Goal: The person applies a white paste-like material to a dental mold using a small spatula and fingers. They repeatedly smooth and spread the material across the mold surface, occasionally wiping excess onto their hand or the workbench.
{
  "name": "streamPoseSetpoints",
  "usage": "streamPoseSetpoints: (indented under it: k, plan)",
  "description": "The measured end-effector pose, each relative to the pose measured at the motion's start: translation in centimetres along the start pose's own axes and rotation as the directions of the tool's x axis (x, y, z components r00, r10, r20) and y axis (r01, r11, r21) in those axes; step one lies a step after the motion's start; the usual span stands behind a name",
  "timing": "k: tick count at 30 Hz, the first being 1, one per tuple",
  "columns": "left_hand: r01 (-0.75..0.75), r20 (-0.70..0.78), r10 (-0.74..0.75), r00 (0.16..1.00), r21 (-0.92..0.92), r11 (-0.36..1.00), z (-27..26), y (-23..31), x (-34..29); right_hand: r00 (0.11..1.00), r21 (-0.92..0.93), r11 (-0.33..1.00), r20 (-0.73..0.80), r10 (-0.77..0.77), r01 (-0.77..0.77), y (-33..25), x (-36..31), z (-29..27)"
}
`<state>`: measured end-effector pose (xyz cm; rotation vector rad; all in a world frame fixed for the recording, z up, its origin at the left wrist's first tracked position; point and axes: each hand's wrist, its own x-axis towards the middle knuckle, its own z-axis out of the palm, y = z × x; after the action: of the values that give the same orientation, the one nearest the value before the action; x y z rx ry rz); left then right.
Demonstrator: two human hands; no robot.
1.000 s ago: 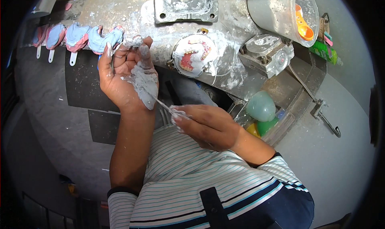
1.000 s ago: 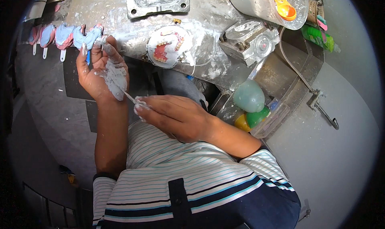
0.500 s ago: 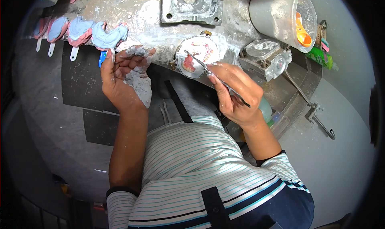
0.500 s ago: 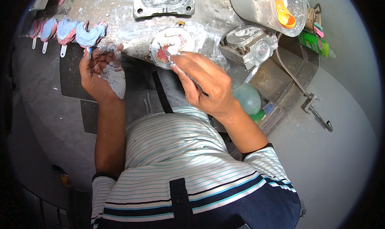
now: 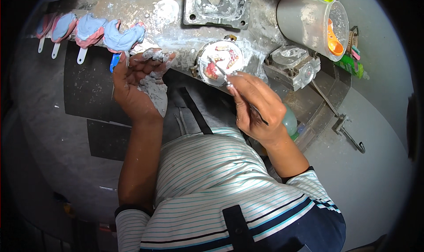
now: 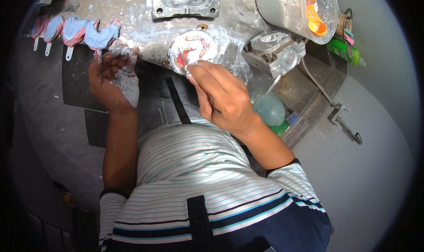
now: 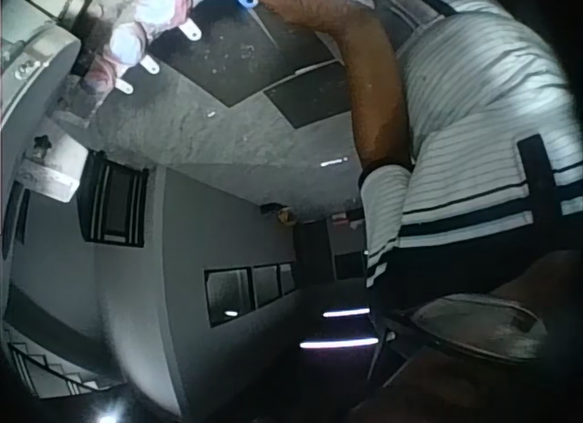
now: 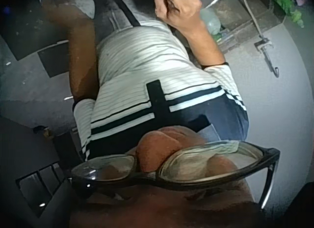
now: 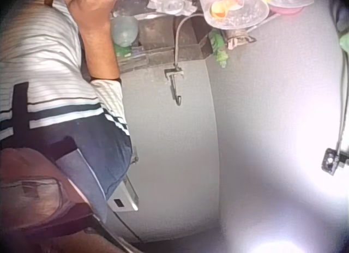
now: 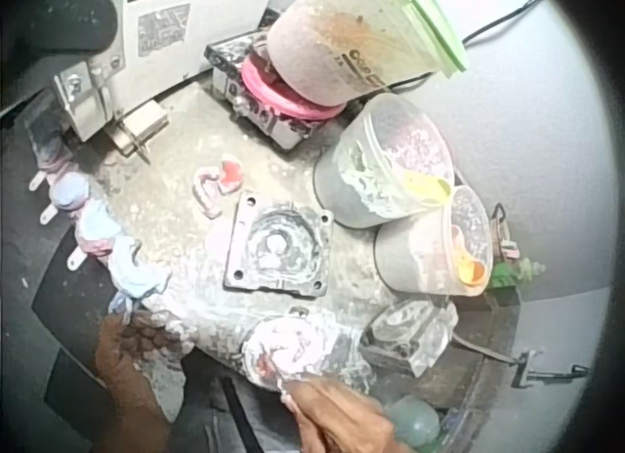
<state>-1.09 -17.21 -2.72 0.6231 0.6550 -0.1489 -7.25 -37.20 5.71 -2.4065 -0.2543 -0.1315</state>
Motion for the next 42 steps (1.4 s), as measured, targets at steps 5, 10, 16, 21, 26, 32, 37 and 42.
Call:
streamPoseSetpoints:
  k: [5,10,16,21,26,32,37,42]
  plan:
    - [0.035,0.064,-0.031,0.997,-0.061,0.998,-0.8,0.1,0.2,0.999,0.000,1.000,-0.040,0.014,-0.014,0.1,0.4,0.0]
    - [0.065,0.048,-0.061,0.997,-0.083,0.994,-1.1,0.1,0.2,0.997,-0.012,0.998,-0.045,0.057,-0.057,-0.3,0.8,-0.1]
    - [0.047,0.000,-0.047,0.999,-0.025,0.999,-0.9,0.1,0.0,0.997,0.004,0.998,-0.034,0.063,-0.063,-0.3,0.9,0.0]
    - [0.001,-0.069,0.003,0.998,0.062,0.998,-0.6,0.3,-0.2,0.997,-0.040,0.998,-0.075,0.035,-0.038,-0.3,0.8,-0.2]
    - [-0.006,-0.008,0.006,1.000,0.033,0.999,-0.2,-0.1,0.0,0.857,0.643,0.656,0.000,0.516,-0.395,-3.4,0.2,-0.5]
    - [0.521,0.378,-0.359,0.853,-0.616,0.591,1.9,0.5,-0.7,0.548,0.887,-0.145,0.392,0.739,-0.439,-3.7,-2.5,1.9]
    - [0.005,0.264,-0.046,0.963,0.153,0.988,1.2,0.2,-0.5,0.575,0.924,-0.065,0.288,0.766,-0.377,-1.7,-3.6,-0.4]
    - [-0.023,0.239,-0.050,0.970,0.293,0.956,-0.7,-0.1,-0.6,0.711,0.632,0.601,-0.112,0.695,-0.488,-1.9,-3.1,-1.4]
